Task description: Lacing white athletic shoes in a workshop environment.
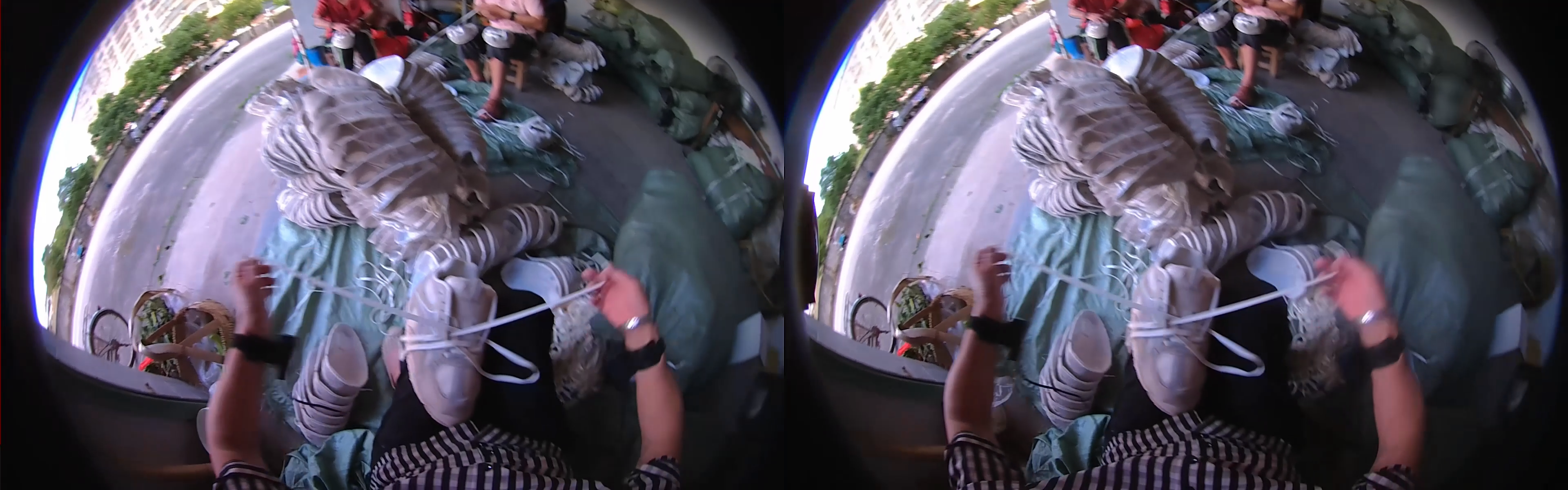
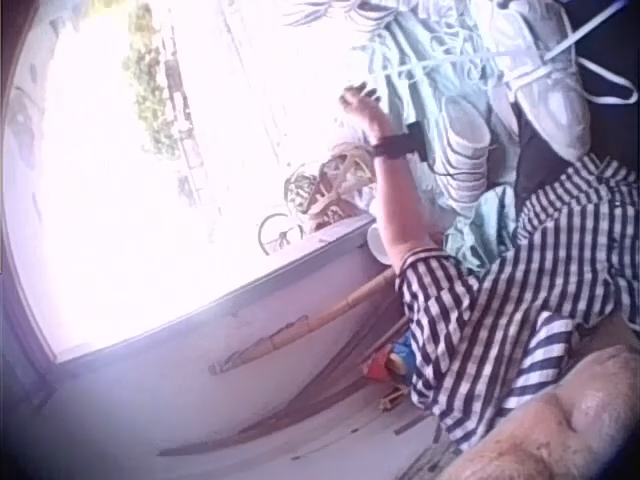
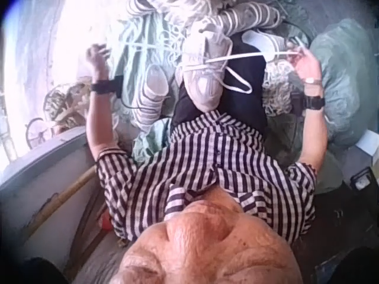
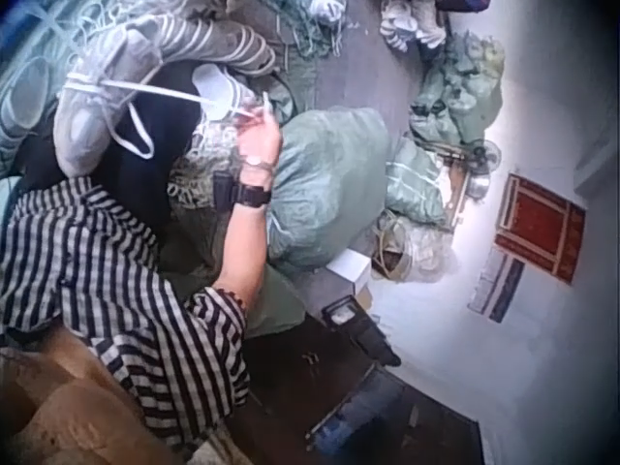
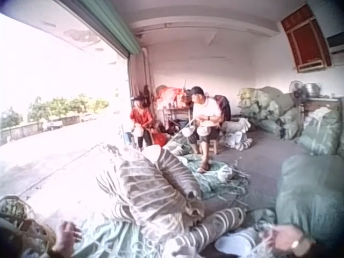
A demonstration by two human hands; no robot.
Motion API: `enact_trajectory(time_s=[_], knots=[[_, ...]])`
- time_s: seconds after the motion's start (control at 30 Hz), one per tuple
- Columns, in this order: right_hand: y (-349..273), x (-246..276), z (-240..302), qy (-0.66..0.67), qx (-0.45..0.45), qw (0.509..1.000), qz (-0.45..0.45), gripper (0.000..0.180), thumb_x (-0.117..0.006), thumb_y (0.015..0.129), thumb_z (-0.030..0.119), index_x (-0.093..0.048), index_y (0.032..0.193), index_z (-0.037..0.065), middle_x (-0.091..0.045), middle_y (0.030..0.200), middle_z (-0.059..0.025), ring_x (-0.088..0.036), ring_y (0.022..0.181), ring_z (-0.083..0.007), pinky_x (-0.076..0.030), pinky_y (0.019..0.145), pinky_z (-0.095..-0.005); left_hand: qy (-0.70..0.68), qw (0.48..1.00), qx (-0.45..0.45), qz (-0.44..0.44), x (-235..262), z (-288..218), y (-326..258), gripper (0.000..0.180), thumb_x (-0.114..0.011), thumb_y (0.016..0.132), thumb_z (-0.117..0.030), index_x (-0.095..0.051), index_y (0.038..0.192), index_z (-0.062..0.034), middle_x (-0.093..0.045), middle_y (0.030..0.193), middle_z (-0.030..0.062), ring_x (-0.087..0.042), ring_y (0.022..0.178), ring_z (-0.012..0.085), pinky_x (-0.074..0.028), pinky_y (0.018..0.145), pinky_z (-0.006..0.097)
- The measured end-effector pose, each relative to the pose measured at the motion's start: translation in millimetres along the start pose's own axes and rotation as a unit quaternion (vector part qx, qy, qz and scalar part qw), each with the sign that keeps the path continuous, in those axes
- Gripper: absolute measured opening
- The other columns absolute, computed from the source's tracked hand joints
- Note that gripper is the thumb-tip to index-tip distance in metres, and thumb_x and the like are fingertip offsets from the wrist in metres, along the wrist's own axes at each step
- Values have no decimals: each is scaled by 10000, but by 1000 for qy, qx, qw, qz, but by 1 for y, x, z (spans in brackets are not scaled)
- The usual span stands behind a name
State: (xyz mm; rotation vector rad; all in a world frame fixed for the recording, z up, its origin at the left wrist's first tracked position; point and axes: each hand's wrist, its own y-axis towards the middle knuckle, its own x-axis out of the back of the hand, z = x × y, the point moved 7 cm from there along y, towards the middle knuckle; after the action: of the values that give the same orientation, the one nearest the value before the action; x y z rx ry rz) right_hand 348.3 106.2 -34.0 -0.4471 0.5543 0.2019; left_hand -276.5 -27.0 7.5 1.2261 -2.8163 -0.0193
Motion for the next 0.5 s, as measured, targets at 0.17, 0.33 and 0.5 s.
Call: enact_trajectory(time_s=[0.17,0.33,0.5], knots=[[-53,307,106,218,206,894,-333,134,-504,896,154,-531,845,34,-600,828,-90,-522,581,-141,-446,504,-265,-55,963,96,-245,269,59,92,243,-408,933,-239,-589,1013,-99,-623,946,17,-603,828,136,-454,660,260],[-41,223,54,86,107,929,-344,53,-602,829,99,-565,810,66,-606,795,-27,-317,369,-56,-214,335,-204,-207,953,151,-162,222,116,76,124,-493,914,-159,-544,828,-86,-579,715,0,-571,621,133,-490,577,257],[-20,12,-8,-282,107,950,-82,87,-567,859,137,-607,869,61,-638,773,-44,-366,452,5,-272,369,-169,-223,937,226,145,-59,46,-71,444,-464,944,-409,-434,1255,-95,-529,773,11,-433,532,57,-371,493,187]])
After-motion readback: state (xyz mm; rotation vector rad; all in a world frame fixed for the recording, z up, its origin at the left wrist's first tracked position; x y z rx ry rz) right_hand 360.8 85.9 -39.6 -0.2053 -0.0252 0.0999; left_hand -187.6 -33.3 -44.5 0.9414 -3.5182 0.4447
